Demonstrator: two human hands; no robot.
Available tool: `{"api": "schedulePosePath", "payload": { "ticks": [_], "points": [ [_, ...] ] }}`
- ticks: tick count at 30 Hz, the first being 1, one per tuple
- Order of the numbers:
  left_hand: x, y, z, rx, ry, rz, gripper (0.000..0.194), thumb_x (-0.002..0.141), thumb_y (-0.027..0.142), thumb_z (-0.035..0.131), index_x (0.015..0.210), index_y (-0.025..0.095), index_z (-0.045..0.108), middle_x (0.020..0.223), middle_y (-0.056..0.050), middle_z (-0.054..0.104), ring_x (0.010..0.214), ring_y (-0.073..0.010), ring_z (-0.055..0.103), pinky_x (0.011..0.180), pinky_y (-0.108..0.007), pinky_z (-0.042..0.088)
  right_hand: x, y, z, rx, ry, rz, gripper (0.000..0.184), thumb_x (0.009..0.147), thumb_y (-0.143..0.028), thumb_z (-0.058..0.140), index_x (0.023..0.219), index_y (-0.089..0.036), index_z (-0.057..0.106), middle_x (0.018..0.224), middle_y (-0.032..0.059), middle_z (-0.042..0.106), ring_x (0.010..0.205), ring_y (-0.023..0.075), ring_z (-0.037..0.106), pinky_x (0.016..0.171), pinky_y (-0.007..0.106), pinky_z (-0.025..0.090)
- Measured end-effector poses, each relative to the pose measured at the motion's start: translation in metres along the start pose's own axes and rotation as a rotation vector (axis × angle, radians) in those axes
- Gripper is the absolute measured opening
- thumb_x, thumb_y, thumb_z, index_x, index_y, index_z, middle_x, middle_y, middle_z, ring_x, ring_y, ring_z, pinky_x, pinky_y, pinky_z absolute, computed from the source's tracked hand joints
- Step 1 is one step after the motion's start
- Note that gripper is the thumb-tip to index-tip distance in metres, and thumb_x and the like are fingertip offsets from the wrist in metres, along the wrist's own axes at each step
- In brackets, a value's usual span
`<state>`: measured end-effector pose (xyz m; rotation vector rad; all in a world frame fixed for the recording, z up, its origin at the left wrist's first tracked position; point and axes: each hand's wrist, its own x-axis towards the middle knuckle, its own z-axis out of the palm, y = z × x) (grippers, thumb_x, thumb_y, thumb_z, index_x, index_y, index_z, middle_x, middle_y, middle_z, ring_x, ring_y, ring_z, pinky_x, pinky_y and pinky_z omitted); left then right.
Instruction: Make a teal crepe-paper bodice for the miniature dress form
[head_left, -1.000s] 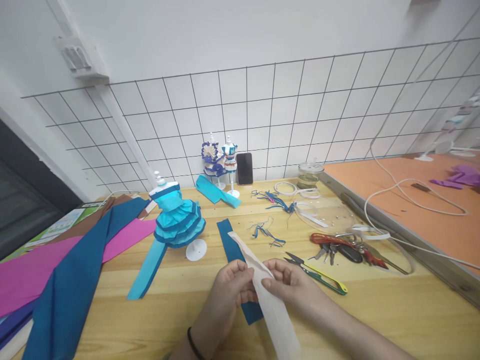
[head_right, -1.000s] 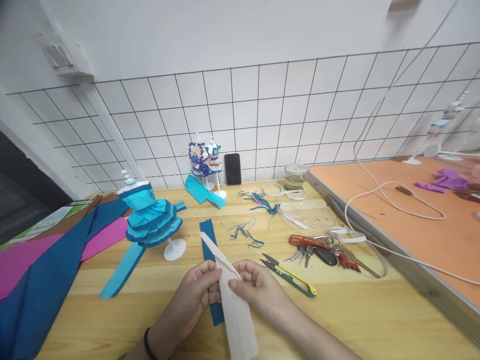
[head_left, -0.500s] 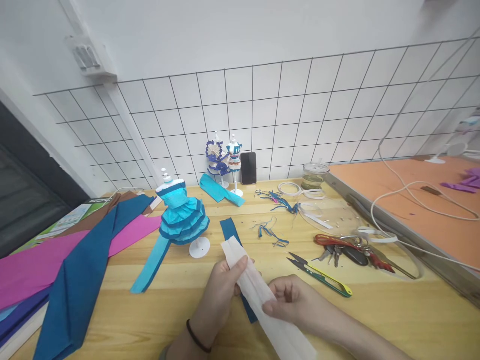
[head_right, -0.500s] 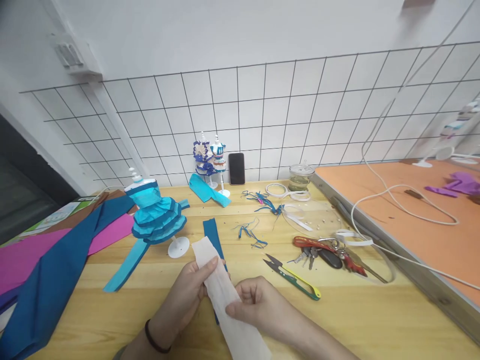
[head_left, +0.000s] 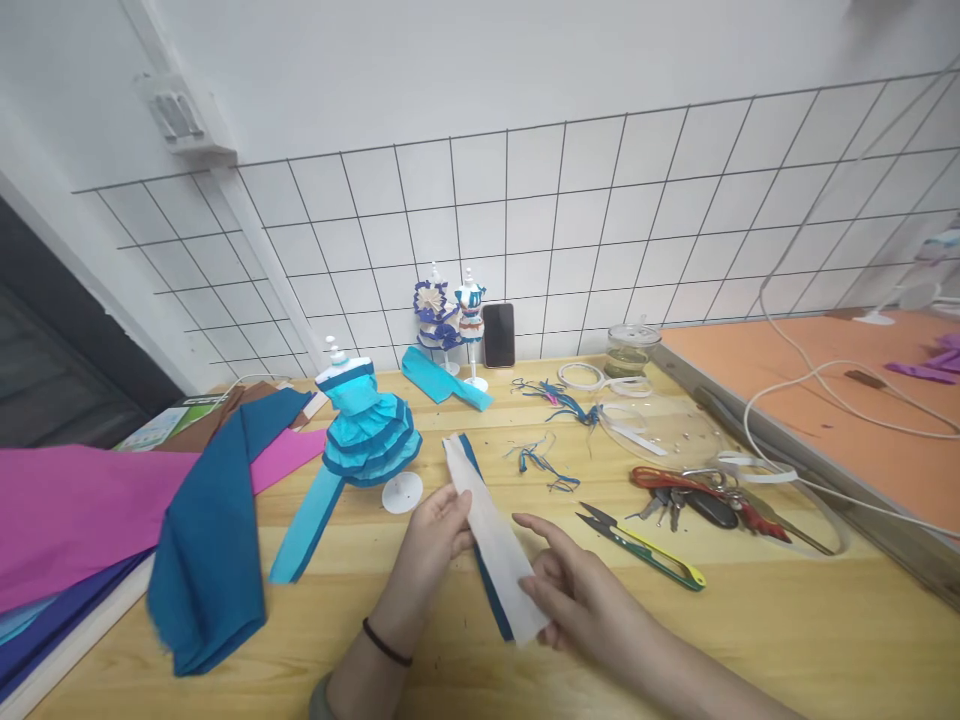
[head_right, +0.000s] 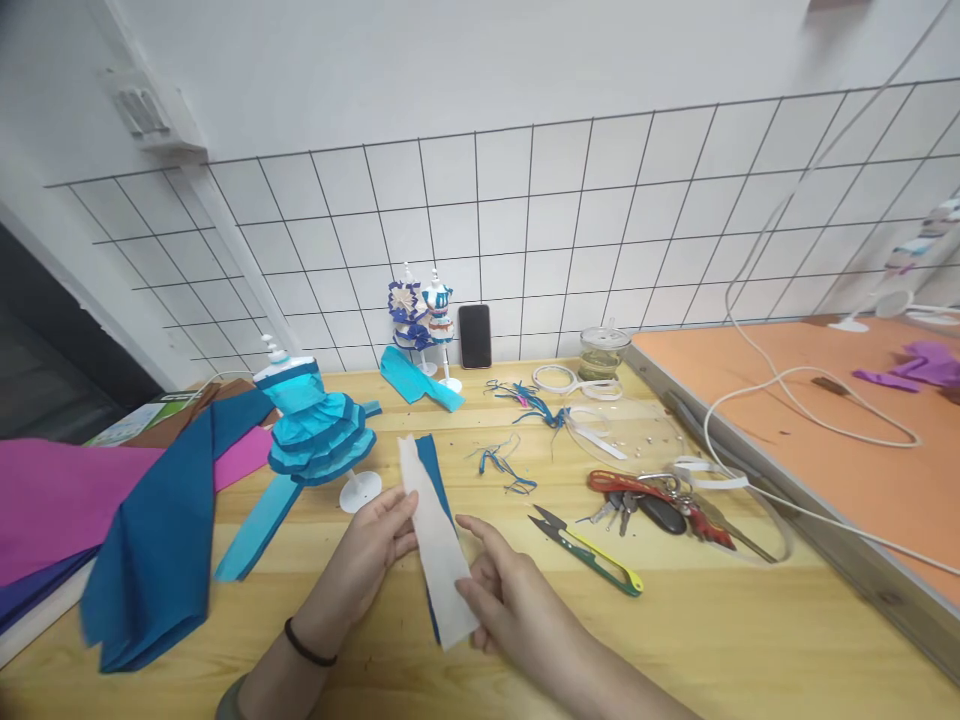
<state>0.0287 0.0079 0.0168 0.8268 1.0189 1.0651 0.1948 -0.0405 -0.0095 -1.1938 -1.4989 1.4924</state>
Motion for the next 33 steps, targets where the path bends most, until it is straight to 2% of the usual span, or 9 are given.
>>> {"api": "schedulePosePath", "payload": {
  "ticks": [4, 6, 9, 13, 18, 20, 25, 30, 33],
  "points": [
    [0.004, -0.007, 0.002, 0.139, 0.134, 0.035, 0.057, 0.074, 0.022, 0.061, 0.124, 0.009, 0.037, 0.096, -0.015, 0.066, 0.081, -0.0195, 0.064, 0.072, -0.03, 0.051, 0.005, -0.002, -0.002, -0.186, 0.038, -0.039, 0.03, 0.084, -0.025, 0.04, 0.115, -0.021, 0.039, 0.052, -0.0099, 0.044, 0.037, 0.0082, 0.046, 0.038, 0.018, 0.035],
    [0.005, -0.01, 0.001, 0.244, 0.141, 0.091, 0.06, 0.075, 0.021, 0.058, 0.128, 0.009, 0.034, 0.093, -0.014, 0.066, 0.079, -0.0192, 0.064, 0.07, -0.03, 0.051, 0.006, -0.002, -0.003, -0.228, 0.049, -0.057, 0.026, 0.085, -0.022, 0.038, 0.11, -0.021, 0.041, 0.05, -0.01, 0.044, 0.037, 0.0085, 0.046, 0.041, 0.019, 0.036],
    [0.004, -0.013, -0.001, 0.561, 0.143, 0.252, 0.045, 0.076, 0.019, 0.053, 0.119, 0.012, 0.047, 0.092, -0.012, 0.066, 0.079, -0.0191, 0.063, 0.07, -0.032, 0.05, 0.008, 0.001, -0.005, -0.239, 0.045, -0.063, 0.022, 0.085, -0.02, 0.036, 0.106, -0.019, 0.043, 0.049, -0.0096, 0.045, 0.039, 0.0094, 0.049, 0.045, 0.02, 0.038],
    [0.002, -0.014, -0.004, 1.0, 0.148, 0.484, 0.023, 0.07, 0.012, 0.055, 0.09, 0.018, 0.066, 0.097, -0.009, 0.066, 0.096, -0.0241, 0.054, 0.086, -0.04, 0.041, 0.007, -0.001, -0.005, -0.287, -0.002, -0.057, 0.021, 0.087, -0.026, 0.037, 0.099, -0.018, 0.053, 0.053, -0.0062, 0.049, 0.042, 0.0102, 0.05, 0.045, 0.02, 0.038],
    [-0.002, -0.017, -0.003, 1.298, 0.043, 0.514, 0.02, 0.069, 0.01, 0.055, 0.081, 0.019, 0.069, 0.106, -0.008, 0.063, 0.1, -0.026, 0.048, 0.086, -0.041, 0.037, 0.003, -0.011, -0.005, -0.516, 0.003, -0.189, 0.025, 0.087, -0.026, 0.041, 0.093, -0.018, 0.064, 0.075, 0.0044, 0.063, 0.069, 0.0161, 0.059, 0.064, 0.024, 0.044],
    [-0.004, -0.016, -0.001, 1.316, -0.019, 0.528, 0.021, 0.07, 0.009, 0.052, 0.077, 0.02, 0.068, 0.102, -0.007, 0.064, 0.098, -0.0243, 0.048, 0.084, -0.038, 0.037, 0.001, -0.014, -0.006, -0.611, -0.011, -0.269, 0.027, 0.088, -0.025, 0.039, 0.096, -0.019, 0.064, 0.081, 0.0065, 0.063, 0.077, 0.0174, 0.059, 0.068, 0.025, 0.043],
    [-0.009, -0.011, 0.003, 1.279, -0.125, 0.552, 0.024, 0.069, 0.003, 0.045, 0.066, 0.02, 0.063, 0.08, -0.004, 0.065, 0.086, -0.0211, 0.051, 0.075, -0.032, 0.037, -0.005, -0.021, -0.007, -0.813, -0.102, -0.338, 0.032, 0.091, -0.021, 0.031, 0.102, -0.019, 0.062, 0.079, 0.0071, 0.059, 0.072, 0.0166, 0.058, 0.063, 0.024, 0.042],
    [-0.006, -0.012, 0.0, 1.07, 0.08, 0.458, 0.025, 0.07, 0.005, 0.042, 0.082, 0.02, 0.06, 0.086, -0.006, 0.063, 0.088, -0.0216, 0.054, 0.078, -0.033, 0.039, -0.006, -0.023, -0.005, -0.837, -0.134, -0.322, 0.031, 0.091, -0.02, 0.031, 0.095, -0.02, 0.062, 0.077, 0.0049, 0.059, 0.069, 0.0148, 0.058, 0.061, 0.022, 0.04],
    [-0.005, -0.012, -0.001, 0.885, 0.131, 0.391, 0.023, 0.075, 0.011, 0.041, 0.09, 0.02, 0.057, 0.083, -0.005, 0.064, 0.087, -0.021, 0.057, 0.077, -0.031, 0.04, -0.006, -0.022, -0.004, -0.846, -0.136, -0.326, 0.031, 0.091, -0.019, 0.031, 0.097, -0.021, 0.061, 0.077, 0.0047, 0.059, 0.07, 0.015, 0.058, 0.061, 0.022, 0.04]
  ]
}}
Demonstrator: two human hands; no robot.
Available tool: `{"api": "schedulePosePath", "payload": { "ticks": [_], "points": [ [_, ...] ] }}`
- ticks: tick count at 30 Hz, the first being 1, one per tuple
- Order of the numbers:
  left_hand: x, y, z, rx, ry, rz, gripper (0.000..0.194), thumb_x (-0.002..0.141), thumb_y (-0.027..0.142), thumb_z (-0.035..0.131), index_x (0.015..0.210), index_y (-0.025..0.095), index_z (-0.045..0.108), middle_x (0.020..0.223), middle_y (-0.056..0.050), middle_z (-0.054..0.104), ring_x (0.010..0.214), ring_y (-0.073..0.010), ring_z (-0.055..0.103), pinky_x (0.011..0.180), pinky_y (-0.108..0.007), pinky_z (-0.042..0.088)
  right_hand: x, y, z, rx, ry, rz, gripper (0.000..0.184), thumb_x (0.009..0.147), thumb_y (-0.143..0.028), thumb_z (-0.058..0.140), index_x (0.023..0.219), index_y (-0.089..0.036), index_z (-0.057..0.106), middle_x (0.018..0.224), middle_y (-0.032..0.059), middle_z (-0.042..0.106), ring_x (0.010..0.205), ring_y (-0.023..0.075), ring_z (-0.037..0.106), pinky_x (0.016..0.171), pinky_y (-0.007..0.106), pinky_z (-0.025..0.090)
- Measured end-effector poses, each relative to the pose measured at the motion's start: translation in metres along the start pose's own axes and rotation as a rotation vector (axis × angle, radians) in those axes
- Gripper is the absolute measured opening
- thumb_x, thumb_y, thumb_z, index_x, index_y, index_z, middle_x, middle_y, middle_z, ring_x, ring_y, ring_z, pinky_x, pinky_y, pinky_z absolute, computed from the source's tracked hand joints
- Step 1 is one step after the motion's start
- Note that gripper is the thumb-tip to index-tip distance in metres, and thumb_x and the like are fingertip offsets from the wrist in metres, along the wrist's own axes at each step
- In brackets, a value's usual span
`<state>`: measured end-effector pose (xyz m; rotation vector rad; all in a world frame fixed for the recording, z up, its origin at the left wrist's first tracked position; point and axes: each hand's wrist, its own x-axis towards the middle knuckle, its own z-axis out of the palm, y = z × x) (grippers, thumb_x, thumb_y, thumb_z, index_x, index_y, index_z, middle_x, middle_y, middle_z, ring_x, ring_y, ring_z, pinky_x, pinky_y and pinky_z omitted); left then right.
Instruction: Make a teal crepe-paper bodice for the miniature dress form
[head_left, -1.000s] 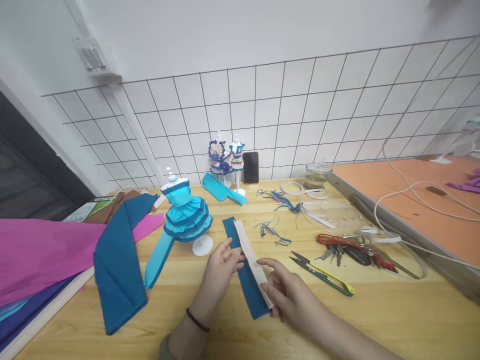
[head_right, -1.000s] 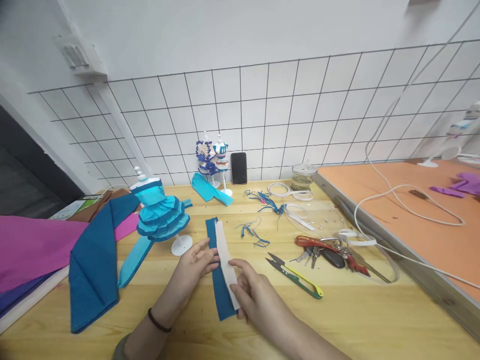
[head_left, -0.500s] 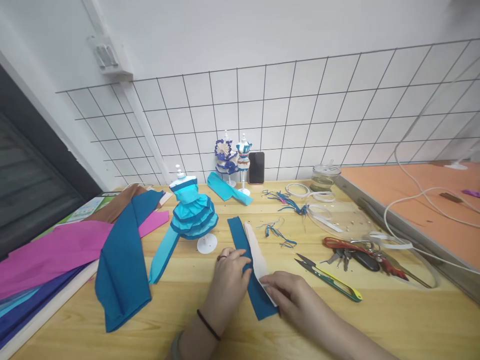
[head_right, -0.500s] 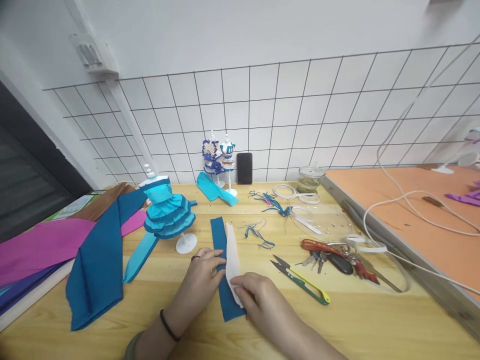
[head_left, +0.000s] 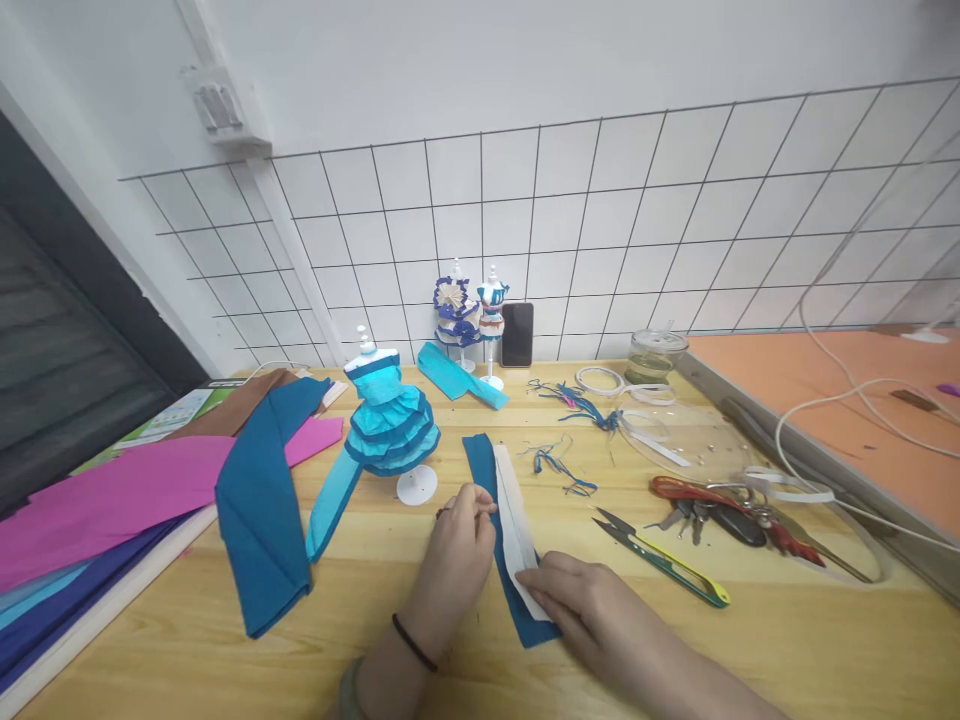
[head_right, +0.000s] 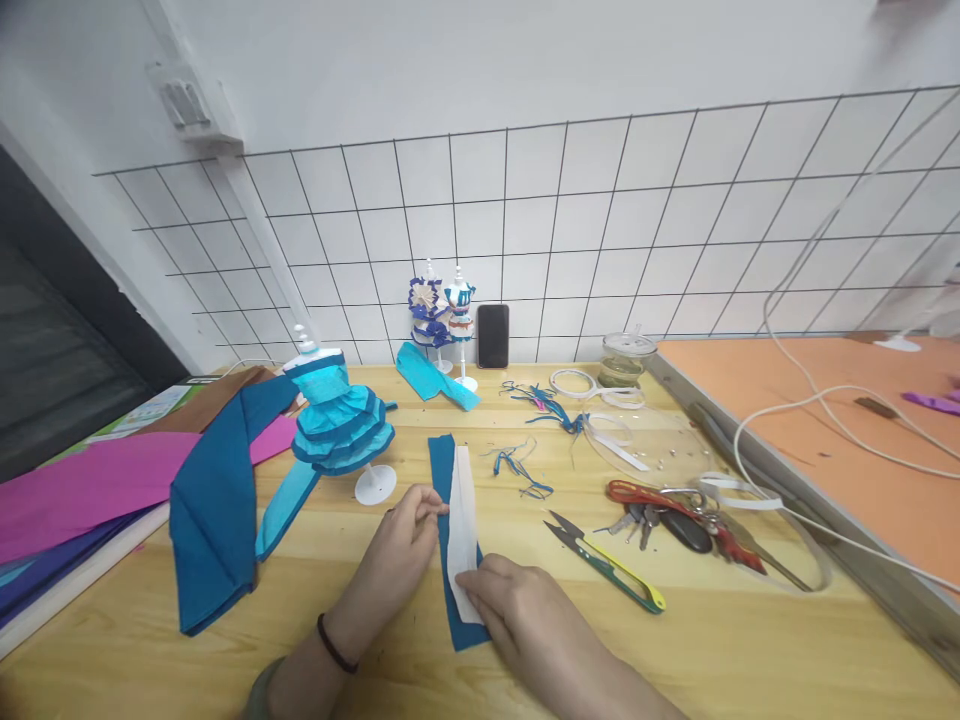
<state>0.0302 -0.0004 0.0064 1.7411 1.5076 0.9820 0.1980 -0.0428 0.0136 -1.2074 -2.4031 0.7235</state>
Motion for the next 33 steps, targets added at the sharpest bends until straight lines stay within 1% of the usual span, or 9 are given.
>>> {"api": "schedulePosePath", "payload": {
  "ticks": [2, 5, 6, 8, 11, 16, 23, 28, 33],
  "points": [
    [0.0, 0.0, 0.0, -0.082, 0.008, -0.035, 0.024, 0.077, 0.02, 0.047, 0.098, 0.02, 0.057, 0.077, -0.004, 0.065, 0.084, -0.0209, 0.058, 0.077, -0.03, 0.041, 0.0, 0.0, 0.0, -0.012, 0.005, -0.015, 0.03, 0.091, -0.018, 0.032, 0.101, -0.022, 0.061, 0.077, 0.005, 0.059, 0.072, 0.0155, 0.058, 0.063, 0.022, 0.04],
    [0.001, 0.001, 0.0, -0.046, -0.002, -0.012, 0.04, 0.073, 0.028, 0.056, 0.112, 0.02, 0.055, 0.082, -0.005, 0.066, 0.085, -0.0213, 0.058, 0.078, -0.03, 0.041, 0.001, 0.001, 0.0, -0.019, 0.005, -0.03, 0.03, 0.09, -0.018, 0.033, 0.102, -0.022, 0.061, 0.079, 0.0053, 0.059, 0.073, 0.0156, 0.059, 0.065, 0.022, 0.041],
    [0.002, 0.0, 0.001, 0.0, -0.016, 0.016, 0.041, 0.072, 0.029, 0.057, 0.112, 0.02, 0.057, 0.087, -0.006, 0.066, 0.087, -0.022, 0.057, 0.079, -0.031, 0.041, 0.001, 0.001, 0.0, -0.018, 0.004, -0.03, 0.031, 0.09, -0.018, 0.033, 0.101, -0.021, 0.061, 0.079, 0.0054, 0.059, 0.074, 0.0155, 0.059, 0.065, 0.022, 0.041],
    [0.004, -0.003, 0.003, 0.086, -0.039, 0.07, 0.033, 0.072, 0.026, 0.057, 0.103, 0.019, 0.064, 0.093, -0.008, 0.067, 0.091, -0.0239, 0.056, 0.082, -0.034, 0.04, 0.001, 0.001, 0.001, -0.01, 0.004, -0.022, 0.031, 0.09, -0.018, 0.033, 0.1, -0.021, 0.062, 0.079, 0.0054, 0.059, 0.074, 0.0153, 0.059, 0.065, 0.022, 0.041],
    [0.007, -0.007, 0.005, 0.134, -0.043, 0.095, 0.024, 0.071, 0.021, 0.056, 0.091, 0.019, 0.069, 0.092, -0.009, 0.068, 0.092, -0.0252, 0.055, 0.084, -0.035, 0.039, 0.0, 0.0, 0.001, 0.007, 0.012, -0.007, 0.03, 0.09, -0.019, 0.034, 0.097, -0.021, 0.063, 0.079, 0.0053, 0.059, 0.073, 0.0155, 0.059, 0.065, 0.022, 0.042],
    [0.009, -0.01, 0.007, 0.178, -0.035, 0.096, 0.026, 0.069, 0.018, 0.057, 0.093, 0.018, 0.069, 0.091, -0.008, 0.067, 0.092, -0.0247, 0.055, 0.083, -0.036, 0.039, -0.001, 0.0, 0.002, 0.011, 0.02, 0.02, 0.029, 0.09, -0.021, 0.034, 0.092, -0.021, 0.063, 0.079, 0.0051, 0.059, 0.073, 0.0156, 0.059, 0.065, 0.023, 0.042],
    [0.009, -0.009, 0.008, 0.247, -0.02, 0.083, 0.021, 0.069, 0.015, 0.056, 0.084, 0.019, 0.07, 0.082, -0.007, 0.064, 0.087, -0.0234, 0.054, 0.079, -0.034, 0.038, -0.003, -0.002, 0.002, -0.041, -0.017, 0.06, 0.027, 0.089, -0.021, 0.036, 0.099, -0.022, 0.061, 0.077, 0.0043, 0.06, 0.071, 0.0156, 0.06, 0.063, 0.023, 0.041],
    [0.008, -0.008, 0.007, 0.271, -0.021, 0.078, 0.021, 0.07, 0.015, 0.055, 0.084, 0.017, 0.07, 0.082, -0.009, 0.063, 0.087, -0.024, 0.053, 0.08, -0.035, 0.038, -0.004, -0.002, 0.0, -0.071, -0.021, 0.085, 0.025, 0.088, -0.021, 0.037, 0.091, -0.021, 0.061, 0.076, 0.0038, 0.06, 0.068, 0.0157, 0.06, 0.061, 0.023, 0.04],
    [0.007, -0.007, 0.007, 0.272, -0.018, 0.077, 0.019, 0.069, 0.014, 0.057, 0.08, 0.02, 0.07, 0.08, -0.007, 0.062, 0.086, -0.0234, 0.053, 0.079, -0.035, 0.038, -0.005, 0.001, 0.0, -0.052, 0.005, 0.103, 0.024, 0.088, -0.022, 0.037, 0.087, -0.021, 0.06, 0.074, 0.003, 0.061, 0.067, 0.0155, 0.059, 0.06, 0.023, 0.04]
  ]
}}
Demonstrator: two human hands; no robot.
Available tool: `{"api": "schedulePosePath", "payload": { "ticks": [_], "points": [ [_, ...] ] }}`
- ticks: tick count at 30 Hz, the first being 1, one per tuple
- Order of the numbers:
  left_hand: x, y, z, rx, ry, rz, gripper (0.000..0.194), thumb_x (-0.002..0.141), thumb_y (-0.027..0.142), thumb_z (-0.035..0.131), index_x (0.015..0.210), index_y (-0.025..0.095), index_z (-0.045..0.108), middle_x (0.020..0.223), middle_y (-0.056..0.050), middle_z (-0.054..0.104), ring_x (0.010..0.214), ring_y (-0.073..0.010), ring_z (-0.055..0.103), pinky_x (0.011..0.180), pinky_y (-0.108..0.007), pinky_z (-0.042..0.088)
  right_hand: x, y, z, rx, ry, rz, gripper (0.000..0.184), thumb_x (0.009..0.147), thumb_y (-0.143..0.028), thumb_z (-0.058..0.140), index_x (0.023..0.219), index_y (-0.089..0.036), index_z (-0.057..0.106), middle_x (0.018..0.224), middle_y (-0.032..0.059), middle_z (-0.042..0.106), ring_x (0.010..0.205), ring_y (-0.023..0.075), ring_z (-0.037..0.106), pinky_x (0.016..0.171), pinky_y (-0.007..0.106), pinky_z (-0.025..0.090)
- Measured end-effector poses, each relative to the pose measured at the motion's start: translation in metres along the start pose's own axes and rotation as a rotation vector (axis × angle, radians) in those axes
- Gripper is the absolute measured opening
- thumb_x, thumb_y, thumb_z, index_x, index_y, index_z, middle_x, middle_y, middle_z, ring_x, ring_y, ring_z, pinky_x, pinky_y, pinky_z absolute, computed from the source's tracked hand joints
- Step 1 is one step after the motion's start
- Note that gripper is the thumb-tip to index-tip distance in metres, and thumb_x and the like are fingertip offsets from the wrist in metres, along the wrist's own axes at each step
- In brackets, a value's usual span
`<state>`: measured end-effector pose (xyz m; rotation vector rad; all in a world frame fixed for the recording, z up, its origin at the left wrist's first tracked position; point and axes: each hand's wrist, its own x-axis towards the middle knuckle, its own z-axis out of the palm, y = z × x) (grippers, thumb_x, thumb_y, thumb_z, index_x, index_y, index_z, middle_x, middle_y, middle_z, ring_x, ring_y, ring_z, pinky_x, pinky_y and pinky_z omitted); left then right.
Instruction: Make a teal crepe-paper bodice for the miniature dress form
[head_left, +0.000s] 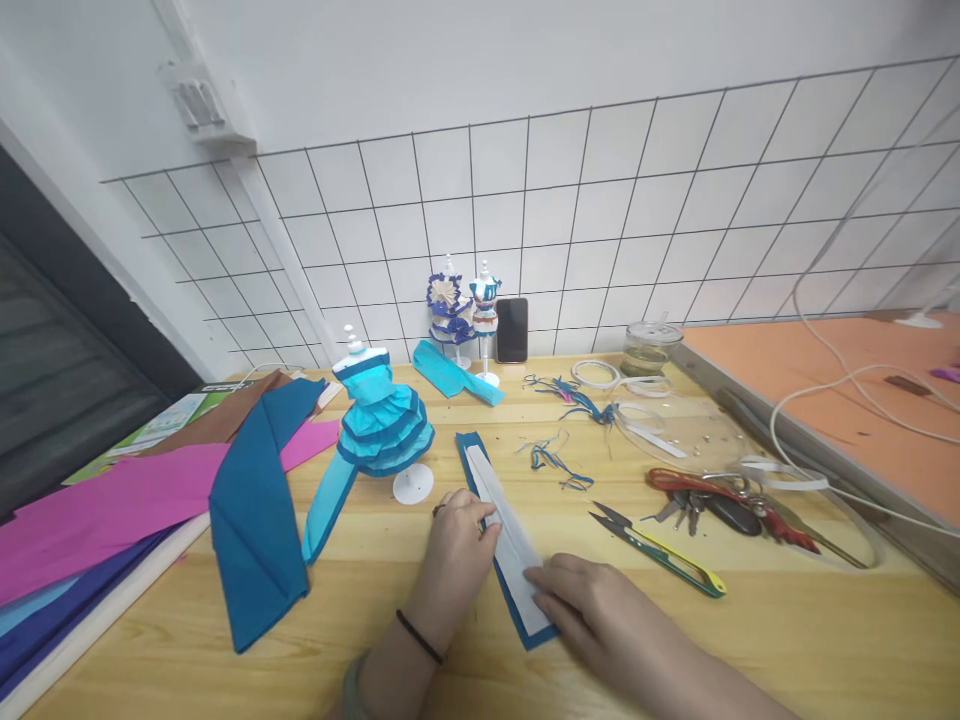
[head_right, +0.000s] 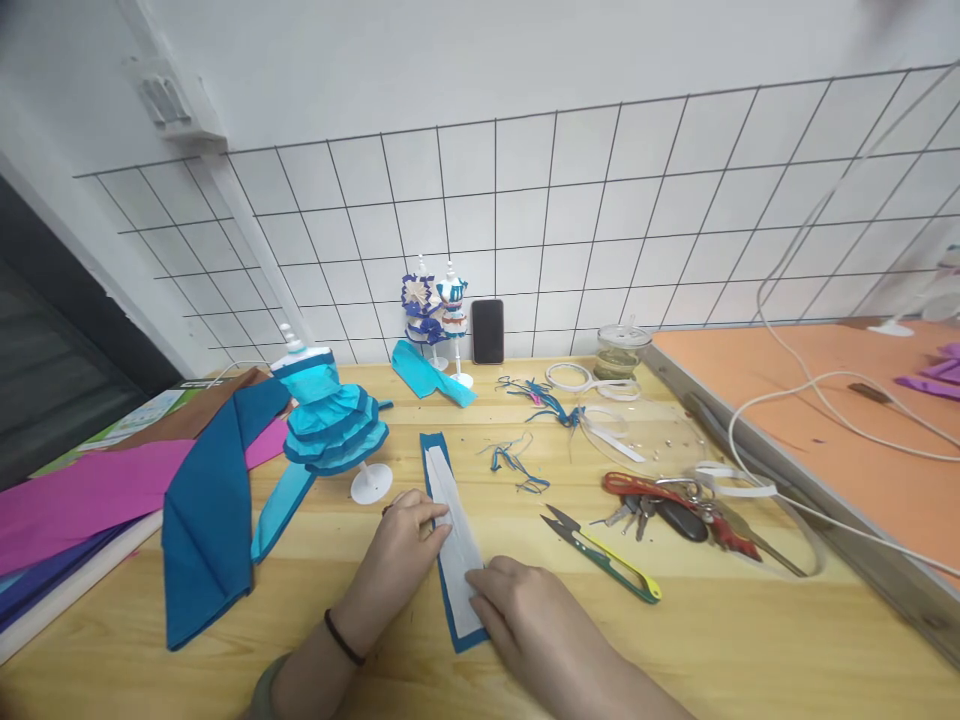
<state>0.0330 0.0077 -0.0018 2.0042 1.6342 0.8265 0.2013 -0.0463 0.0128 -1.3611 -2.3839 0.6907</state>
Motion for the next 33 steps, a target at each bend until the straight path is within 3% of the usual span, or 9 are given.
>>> {"api": "schedulePosePath", "payload": {
  "ticks": [5, 11, 19, 26, 33],
  "points": [
    [-0.0004, 0.0019, -0.0018, -0.008, -0.005, -0.006, 0.018, 0.068, 0.014, 0.057, 0.08, 0.017, 0.07, 0.081, -0.008, 0.063, 0.087, -0.0243, 0.054, 0.079, -0.036, 0.039, -0.001, 0.0012, -0.0007, 0.001, -0.008, 0.016, 0.024, 0.088, -0.023, 0.037, 0.082, -0.021, 0.06, 0.073, 0.003, 0.061, 0.066, 0.0154, 0.059, 0.059, 0.023, 0.039],
    [-0.0001, 0.0006, -0.0046, -0.031, -0.021, -0.017, 0.021, 0.071, 0.014, 0.052, 0.083, 0.015, 0.069, 0.082, -0.009, 0.063, 0.085, -0.023, 0.057, 0.078, -0.034, 0.042, -0.0028, 0.0003, -0.0035, 0.067, 0.009, -0.015, 0.024, 0.088, -0.026, 0.039, 0.093, -0.022, 0.063, 0.078, 0.0043, 0.064, 0.071, 0.0166, 0.06, 0.062, 0.024, 0.04],
    [-0.0004, 0.0002, -0.0058, -0.027, -0.035, -0.019, 0.019, 0.07, 0.014, 0.054, 0.081, 0.014, 0.07, 0.082, -0.01, 0.064, 0.085, -0.0234, 0.057, 0.077, -0.034, 0.042, -0.0047, 0.0008, -0.0038, 0.081, -0.004, -0.062, 0.03, 0.089, -0.025, 0.037, 0.082, -0.021, 0.066, 0.07, 0.0043, 0.064, 0.065, 0.0159, 0.059, 0.06, 0.024, 0.039],
    [-0.0006, 0.0007, -0.0053, 0.003, -0.055, -0.012, 0.017, 0.069, 0.014, 0.058, 0.08, 0.014, 0.07, 0.082, -0.009, 0.064, 0.085, -0.023, 0.055, 0.078, -0.034, 0.041, -0.0055, -0.0014, -0.005, 0.094, 0.019, -0.071, 0.027, 0.088, -0.022, 0.039, 0.096, -0.021, 0.064, 0.077, 0.0055, 0.066, 0.071, 0.0171, 0.061, 0.064, 0.025, 0.041],
    [-0.003, 0.0027, -0.0051, 0.033, -0.069, -0.012, 0.019, 0.066, 0.015, 0.062, 0.084, 0.015, 0.069, 0.084, -0.008, 0.062, 0.088, -0.0231, 0.053, 0.08, -0.035, 0.039, -0.0076, -0.0032, -0.0073, 0.066, 0.016, -0.056, 0.027, 0.087, -0.021, 0.039, 0.097, -0.02, 0.064, 0.078, 0.0053, 0.067, 0.073, 0.0169, 0.061, 0.065, 0.025, 0.041]
  ]
}}
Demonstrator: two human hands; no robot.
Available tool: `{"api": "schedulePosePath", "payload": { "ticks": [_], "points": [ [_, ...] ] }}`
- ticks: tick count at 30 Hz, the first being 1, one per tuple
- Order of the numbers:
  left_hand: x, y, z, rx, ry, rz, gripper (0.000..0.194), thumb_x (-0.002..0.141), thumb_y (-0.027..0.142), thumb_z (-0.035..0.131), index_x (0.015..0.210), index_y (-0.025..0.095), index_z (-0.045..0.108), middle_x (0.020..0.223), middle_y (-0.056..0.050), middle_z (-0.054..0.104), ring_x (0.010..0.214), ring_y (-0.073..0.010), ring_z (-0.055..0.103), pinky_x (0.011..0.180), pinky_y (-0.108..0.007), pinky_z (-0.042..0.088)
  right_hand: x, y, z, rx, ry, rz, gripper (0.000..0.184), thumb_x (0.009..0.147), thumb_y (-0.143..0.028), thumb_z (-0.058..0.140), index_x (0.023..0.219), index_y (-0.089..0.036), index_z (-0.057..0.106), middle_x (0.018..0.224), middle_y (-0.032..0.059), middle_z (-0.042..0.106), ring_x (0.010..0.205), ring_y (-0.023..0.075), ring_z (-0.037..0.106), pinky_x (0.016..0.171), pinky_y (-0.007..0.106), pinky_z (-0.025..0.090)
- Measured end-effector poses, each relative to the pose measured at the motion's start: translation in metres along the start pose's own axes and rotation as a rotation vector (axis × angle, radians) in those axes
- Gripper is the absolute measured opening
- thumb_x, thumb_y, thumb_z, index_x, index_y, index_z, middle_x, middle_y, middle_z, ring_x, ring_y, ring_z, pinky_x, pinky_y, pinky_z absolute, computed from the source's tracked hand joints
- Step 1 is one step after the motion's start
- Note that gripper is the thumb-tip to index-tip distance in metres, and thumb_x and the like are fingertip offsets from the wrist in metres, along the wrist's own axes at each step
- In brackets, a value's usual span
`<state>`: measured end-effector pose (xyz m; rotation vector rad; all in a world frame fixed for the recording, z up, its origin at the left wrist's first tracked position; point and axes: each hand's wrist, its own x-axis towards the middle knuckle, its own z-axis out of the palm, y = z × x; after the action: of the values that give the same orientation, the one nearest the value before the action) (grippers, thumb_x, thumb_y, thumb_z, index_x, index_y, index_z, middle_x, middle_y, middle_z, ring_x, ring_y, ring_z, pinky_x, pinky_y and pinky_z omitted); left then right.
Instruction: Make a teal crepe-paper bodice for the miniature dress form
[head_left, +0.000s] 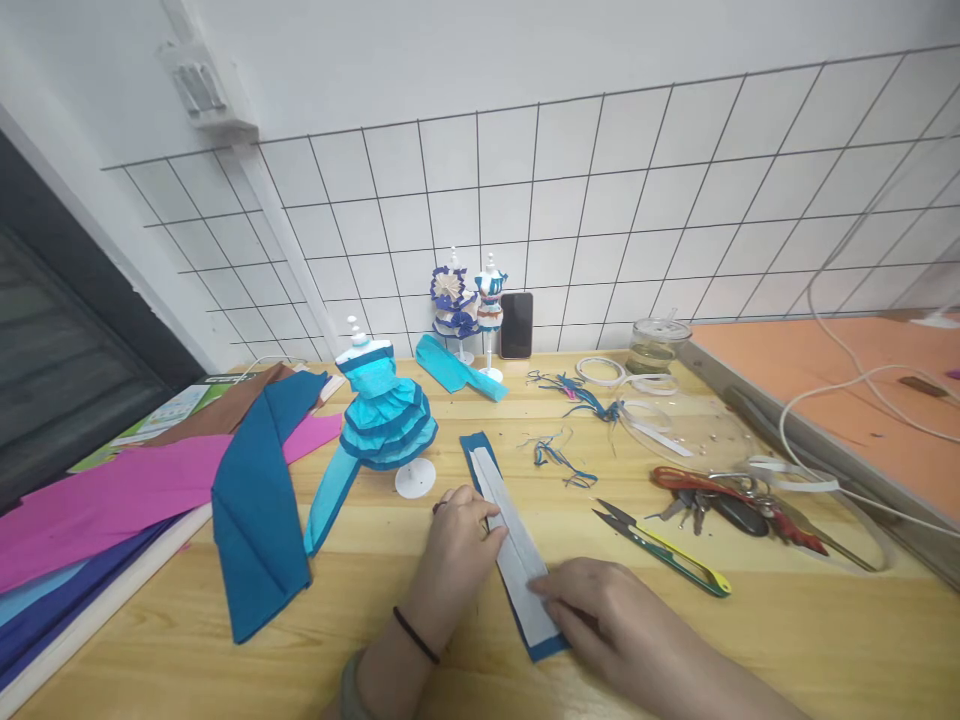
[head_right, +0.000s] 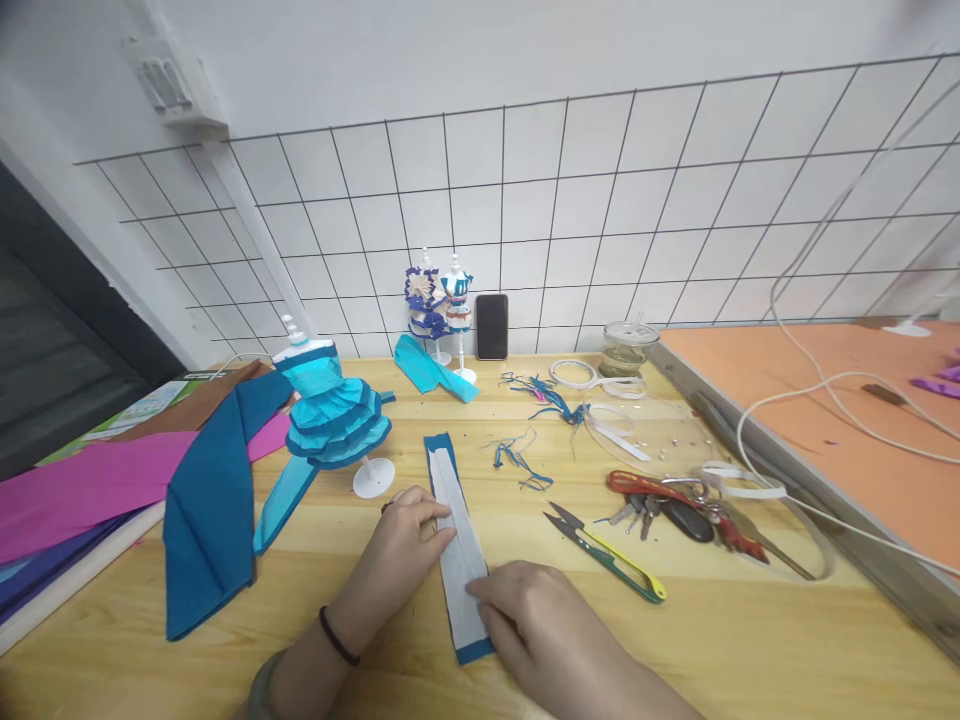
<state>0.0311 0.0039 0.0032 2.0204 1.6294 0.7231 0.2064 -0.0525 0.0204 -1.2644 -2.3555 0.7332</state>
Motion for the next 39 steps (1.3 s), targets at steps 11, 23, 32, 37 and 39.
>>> {"api": "schedulePosePath", "payload": {
  "ticks": [11, 23, 32, 37, 39],
  "points": [
    [0.0009, -0.0018, 0.0018, 0.034, -0.009, 0.014, 0.018, 0.067, 0.017, 0.062, 0.084, 0.016, 0.069, 0.084, -0.006, 0.061, 0.088, -0.0221, 0.053, 0.08, -0.034, 0.04, -0.0005, -0.0014, -0.0017, -0.037, -0.059, -0.014, 0.027, 0.084, -0.015, 0.039, 0.088, -0.02, 0.065, 0.076, 0.0047, 0.064, 0.071, 0.016, 0.057, 0.062, 0.024, 0.038],
    [0.0002, 0.0013, -0.0002, 0.037, -0.024, -0.007, 0.022, 0.066, 0.017, 0.064, 0.087, 0.014, 0.069, 0.086, -0.008, 0.062, 0.09, -0.0231, 0.053, 0.082, -0.035, 0.04, -0.0012, -0.001, -0.0033, -0.067, -0.082, -0.014, 0.026, 0.084, -0.014, 0.039, 0.083, -0.02, 0.065, 0.073, 0.0033, 0.062, 0.069, 0.015, 0.056, 0.062, 0.023, 0.037],
    [0.0017, 0.0001, -0.0017, 0.037, -0.032, -0.01, 0.024, 0.066, 0.018, 0.064, 0.089, 0.014, 0.069, 0.087, -0.008, 0.062, 0.09, -0.0229, 0.054, 0.081, -0.034, 0.041, -0.0013, -0.0008, -0.003, -0.061, -0.097, -0.007, 0.026, 0.084, -0.015, 0.04, 0.082, -0.02, 0.065, 0.074, 0.0035, 0.062, 0.068, 0.0149, 0.055, 0.061, 0.023, 0.037],
    [-0.0003, 0.0006, -0.0024, 0.04, -0.034, -0.004, 0.024, 0.066, 0.019, 0.064, 0.089, 0.016, 0.068, 0.087, -0.006, 0.061, 0.089, -0.0223, 0.054, 0.081, -0.033, 0.041, -0.0008, -0.0006, -0.0038, -0.073, -0.113, -0.009, 0.025, 0.084, -0.016, 0.04, 0.081, -0.02, 0.064, 0.074, 0.0031, 0.062, 0.068, 0.0144, 0.055, 0.061, 0.023, 0.037],
    [-0.001, 0.001, -0.0029, 0.04, -0.036, -0.003, 0.024, 0.066, 0.02, 0.063, 0.089, 0.017, 0.068, 0.087, -0.006, 0.061, 0.089, -0.0222, 0.054, 0.081, -0.033, 0.041, -0.0012, -0.0007, -0.0042, -0.079, -0.116, -0.009, 0.025, 0.084, -0.016, 0.04, 0.08, -0.02, 0.064, 0.073, 0.0028, 0.061, 0.067, 0.0142, 0.054, 0.06, 0.023, 0.037]
  ]
}}
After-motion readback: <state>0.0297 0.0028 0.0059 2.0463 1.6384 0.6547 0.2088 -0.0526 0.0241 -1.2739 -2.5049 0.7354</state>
